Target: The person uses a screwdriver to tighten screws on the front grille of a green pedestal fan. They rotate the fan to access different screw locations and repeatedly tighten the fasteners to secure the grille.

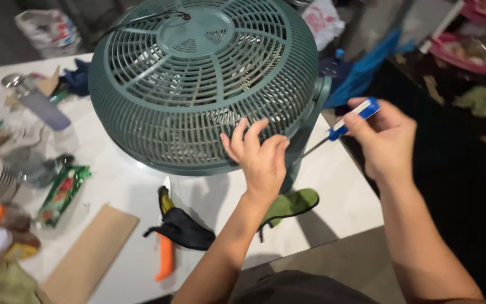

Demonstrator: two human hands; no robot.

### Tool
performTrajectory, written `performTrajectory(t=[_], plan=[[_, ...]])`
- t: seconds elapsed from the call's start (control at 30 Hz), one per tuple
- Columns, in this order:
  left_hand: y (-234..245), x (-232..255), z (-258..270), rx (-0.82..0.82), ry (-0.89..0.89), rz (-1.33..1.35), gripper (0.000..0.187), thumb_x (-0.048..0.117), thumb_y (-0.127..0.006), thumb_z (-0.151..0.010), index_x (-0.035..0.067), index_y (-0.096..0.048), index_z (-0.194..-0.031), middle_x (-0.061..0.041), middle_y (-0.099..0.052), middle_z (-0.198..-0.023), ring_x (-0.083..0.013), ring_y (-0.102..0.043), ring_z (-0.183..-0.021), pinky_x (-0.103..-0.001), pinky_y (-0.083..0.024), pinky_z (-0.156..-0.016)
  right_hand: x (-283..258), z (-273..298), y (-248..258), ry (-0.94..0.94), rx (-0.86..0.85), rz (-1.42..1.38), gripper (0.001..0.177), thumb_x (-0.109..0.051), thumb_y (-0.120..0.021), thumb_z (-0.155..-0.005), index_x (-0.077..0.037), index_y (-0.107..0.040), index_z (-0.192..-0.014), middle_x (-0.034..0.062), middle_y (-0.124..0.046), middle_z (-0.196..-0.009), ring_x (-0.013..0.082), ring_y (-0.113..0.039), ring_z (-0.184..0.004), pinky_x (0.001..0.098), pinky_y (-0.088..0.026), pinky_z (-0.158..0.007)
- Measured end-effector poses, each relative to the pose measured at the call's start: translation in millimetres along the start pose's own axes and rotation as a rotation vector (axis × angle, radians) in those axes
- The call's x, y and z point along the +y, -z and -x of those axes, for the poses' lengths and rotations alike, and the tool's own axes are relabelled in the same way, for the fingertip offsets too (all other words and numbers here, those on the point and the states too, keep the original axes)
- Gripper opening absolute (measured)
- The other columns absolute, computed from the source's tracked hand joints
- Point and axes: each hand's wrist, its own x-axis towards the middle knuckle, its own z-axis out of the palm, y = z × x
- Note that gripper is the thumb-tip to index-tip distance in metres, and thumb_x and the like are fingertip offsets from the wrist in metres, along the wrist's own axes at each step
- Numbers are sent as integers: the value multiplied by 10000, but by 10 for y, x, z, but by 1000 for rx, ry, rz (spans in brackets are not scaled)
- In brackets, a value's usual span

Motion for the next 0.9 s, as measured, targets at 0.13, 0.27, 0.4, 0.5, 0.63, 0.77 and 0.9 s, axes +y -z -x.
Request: performTrajectory(t=[0.13,0.27,0.4,0.5,0.63,0.77,0.9], plan=[[-481,8,195,73,-22,-281,44,217,-763,-933,186,-732,-928,-111,-535,-1500,-403,-354,-1447,-709,-54,-1217,-205,-246,234,61,-105,-85,234,-15,-751,-969,35,-679,-1186,81,-723,-1025,161,-729,-939,276,-607,-840],[-685,-75,353,93,-33,-549,79,238,-757,-969,174,-726,-936,-160,-505,-1549,-392,-343,-1450,-704,-57,-1222,-129,-325,470,62,-131,-92,235,-29,-760,-971,39,-688,-1183,76,-725,-1018,154,-726,-915,269,-596,-830],[-712,-109,429,86,-46,-678,112,263,-758,-987,179,-708,-933,-189,-514,-1550,-400,-330,-1442,-698,-73,-1214,29,-392,675,47,-149,-149,251,-45,-780,-979,35,-701,-1203,66,-720,-1026,128,-697,-901,261,-570,-830],[-721,-147,422,121,-108,-653,114,263,-769,-989,152,-740,-988,-173,-495,-1557,-401,-329,-1468,-692,-68,-1228,90,-458,740,35,-160,-159,250,-57,-784,-981,31,-704,-1201,70,-724,-1018,125,-691,-883,260,-556,-814],[-720,-177,421,60,-133,-667,107,252,-771,-975,148,-752,-987,-168,-501,-1552,-407,-333,-1467,-693,-98,-1220,89,-516,670,0,-178,-183,254,-69,-775,-967,23,-696,-1191,64,-720,-990,143,-726,-885,275,-579,-802],[-679,-146,408,11,-97,-716,58,225,-759,-939,187,-763,-983,-142,-531,-1521,-394,-349,-1451,-700,-145,-1202,62,-563,480,13,-261,-376,253,-53,-774,-958,21,-685,-1183,60,-713,-979,161,-733,-887,305,-602,-815],[-629,-107,410,29,-106,-735,72,187,-763,-915,208,-770,-984,-153,-534,-1518,-396,-343,-1447,-691,-189,-1200,36,-661,405,69,-282,-286,234,-42,-769,-984,28,-695,-1195,64,-712,-985,136,-687,-864,295,-578,-806]])
